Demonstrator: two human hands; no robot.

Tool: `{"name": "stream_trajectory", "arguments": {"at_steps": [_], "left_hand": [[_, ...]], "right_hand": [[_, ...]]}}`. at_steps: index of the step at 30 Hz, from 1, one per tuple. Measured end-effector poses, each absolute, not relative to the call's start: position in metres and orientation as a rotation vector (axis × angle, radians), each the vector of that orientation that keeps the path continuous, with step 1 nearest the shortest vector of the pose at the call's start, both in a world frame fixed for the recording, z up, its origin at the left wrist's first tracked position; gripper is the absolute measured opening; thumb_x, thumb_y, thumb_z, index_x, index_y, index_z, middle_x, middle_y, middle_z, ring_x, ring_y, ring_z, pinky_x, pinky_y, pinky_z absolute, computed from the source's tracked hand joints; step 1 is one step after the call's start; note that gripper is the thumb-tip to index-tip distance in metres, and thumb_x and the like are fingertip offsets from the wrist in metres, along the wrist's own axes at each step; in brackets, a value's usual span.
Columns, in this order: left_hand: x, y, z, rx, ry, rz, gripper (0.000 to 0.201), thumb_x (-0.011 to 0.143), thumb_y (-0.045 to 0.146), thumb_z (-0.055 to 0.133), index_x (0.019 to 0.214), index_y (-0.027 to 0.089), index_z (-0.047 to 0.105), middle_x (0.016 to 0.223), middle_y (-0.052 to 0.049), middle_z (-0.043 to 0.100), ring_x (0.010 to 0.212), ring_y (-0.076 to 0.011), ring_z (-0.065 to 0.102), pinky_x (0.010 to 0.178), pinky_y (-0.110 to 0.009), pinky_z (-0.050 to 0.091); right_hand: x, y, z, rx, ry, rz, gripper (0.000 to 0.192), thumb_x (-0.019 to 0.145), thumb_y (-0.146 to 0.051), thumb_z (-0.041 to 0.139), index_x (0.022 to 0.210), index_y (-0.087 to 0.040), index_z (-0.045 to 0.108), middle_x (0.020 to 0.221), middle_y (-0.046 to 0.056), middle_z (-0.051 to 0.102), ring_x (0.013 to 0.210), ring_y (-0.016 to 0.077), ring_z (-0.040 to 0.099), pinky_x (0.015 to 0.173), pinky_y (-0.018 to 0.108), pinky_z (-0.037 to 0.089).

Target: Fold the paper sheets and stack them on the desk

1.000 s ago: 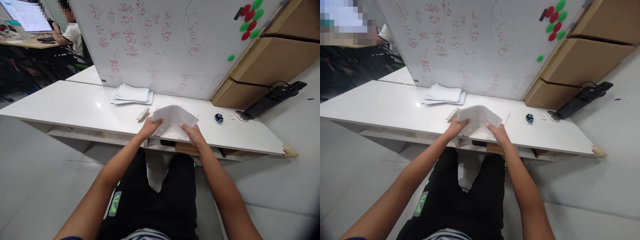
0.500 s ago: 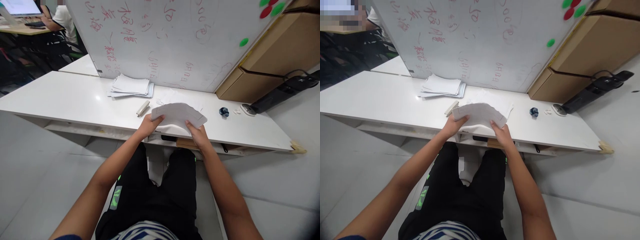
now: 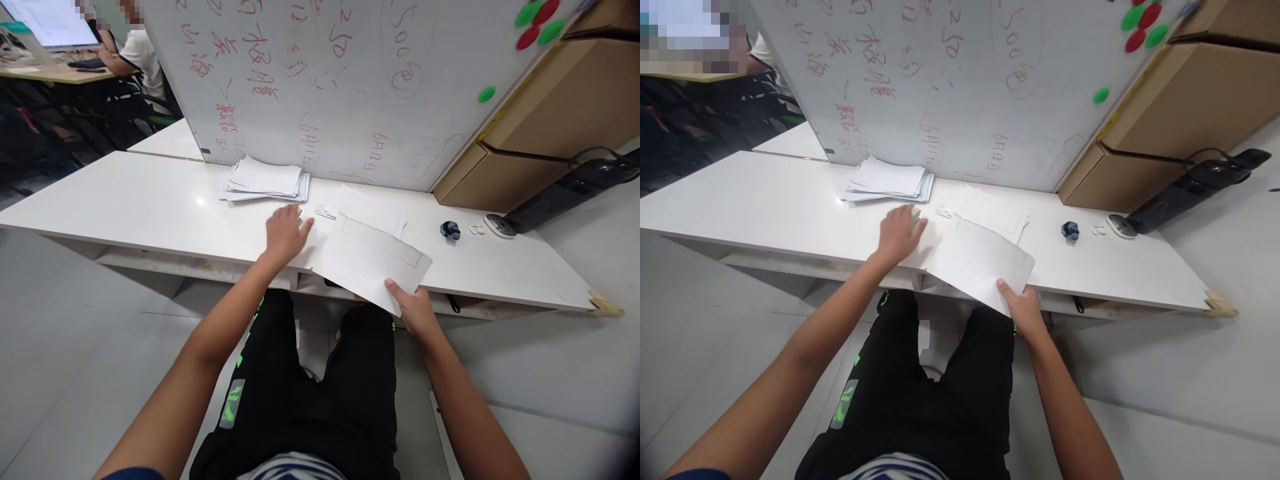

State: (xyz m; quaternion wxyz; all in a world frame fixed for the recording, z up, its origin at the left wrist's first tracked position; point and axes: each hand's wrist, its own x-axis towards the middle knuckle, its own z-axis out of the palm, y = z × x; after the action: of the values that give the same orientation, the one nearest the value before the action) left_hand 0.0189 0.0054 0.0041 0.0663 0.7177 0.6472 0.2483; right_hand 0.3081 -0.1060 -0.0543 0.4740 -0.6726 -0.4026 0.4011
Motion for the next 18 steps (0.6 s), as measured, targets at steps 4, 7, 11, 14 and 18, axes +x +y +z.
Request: {"name": "stream_trajectory", "arguments": {"at_steps": [4, 7, 11, 14, 18], "left_hand": [[-0.003, 0.036, -0.004, 2.114, 2.200, 0.266, 0.059, 0.096, 0.056, 0.031, 0.131, 0.012, 0.050, 0.143, -0.022, 0.047, 0.138, -0.0408, 0.031, 0.103, -0.055, 0.036], [-0.019, 0.044, -0.002, 2.317, 1.937, 0.068, 0.052, 0.097, 0.054, 0.029, 0.123, 0.017, 0.054, 0.128, -0.017, 0.060, 0.122, -0.0345, 0.049, 0.091, -0.045, 0.045], [-0.039, 0.052, 0.009, 2.594, 1.528, -0.113, 0.055, 0.095, 0.058, 0.031, 0.136, 0.026, 0.047, 0.137, -0.009, 0.056, 0.127, -0.0303, 0.044, 0.097, -0.041, 0.041], [-0.049, 0.058, 0.019, 2.699, 1.397, -0.233, 0.061, 0.094, 0.062, 0.031, 0.144, 0.030, 0.041, 0.151, -0.006, 0.042, 0.139, -0.0314, 0.031, 0.107, -0.045, 0.032], [-0.044, 0.066, 0.032, 2.631, 1.434, -0.206, 0.080, 0.086, 0.074, 0.034, 0.151, 0.029, 0.031, 0.160, -0.008, 0.026, 0.146, -0.0358, 0.018, 0.114, -0.051, 0.022]], "right_hand": [[0.301, -0.121, -0.050, -1.568, -0.781, 1.213, 0.038, 0.069, -0.039, 0.079, 0.095, -0.016, 0.063, 0.082, 0.007, 0.072, 0.060, 0.0200, 0.065, 0.046, 0.031, 0.056], [0.295, -0.128, -0.041, -1.525, -0.724, 1.310, 0.034, 0.069, -0.031, 0.079, 0.094, -0.015, 0.061, 0.068, 0.003, 0.067, 0.048, 0.0157, 0.059, 0.037, 0.027, 0.049], [0.294, -0.130, -0.038, -1.511, -0.742, 1.412, 0.032, 0.071, -0.028, 0.077, 0.095, -0.013, 0.060, 0.064, 0.003, 0.066, 0.046, 0.0148, 0.057, 0.035, 0.025, 0.045], [0.288, -0.125, -0.038, -1.517, -0.747, 1.430, 0.028, 0.073, -0.026, 0.075, 0.092, -0.013, 0.059, 0.064, 0.004, 0.066, 0.046, 0.0147, 0.058, 0.036, 0.025, 0.045], [0.272, -0.108, -0.026, -1.510, -0.766, 1.393, 0.022, 0.074, -0.024, 0.072, 0.090, -0.013, 0.060, 0.067, 0.004, 0.067, 0.048, 0.0148, 0.059, 0.037, 0.024, 0.046]]}}
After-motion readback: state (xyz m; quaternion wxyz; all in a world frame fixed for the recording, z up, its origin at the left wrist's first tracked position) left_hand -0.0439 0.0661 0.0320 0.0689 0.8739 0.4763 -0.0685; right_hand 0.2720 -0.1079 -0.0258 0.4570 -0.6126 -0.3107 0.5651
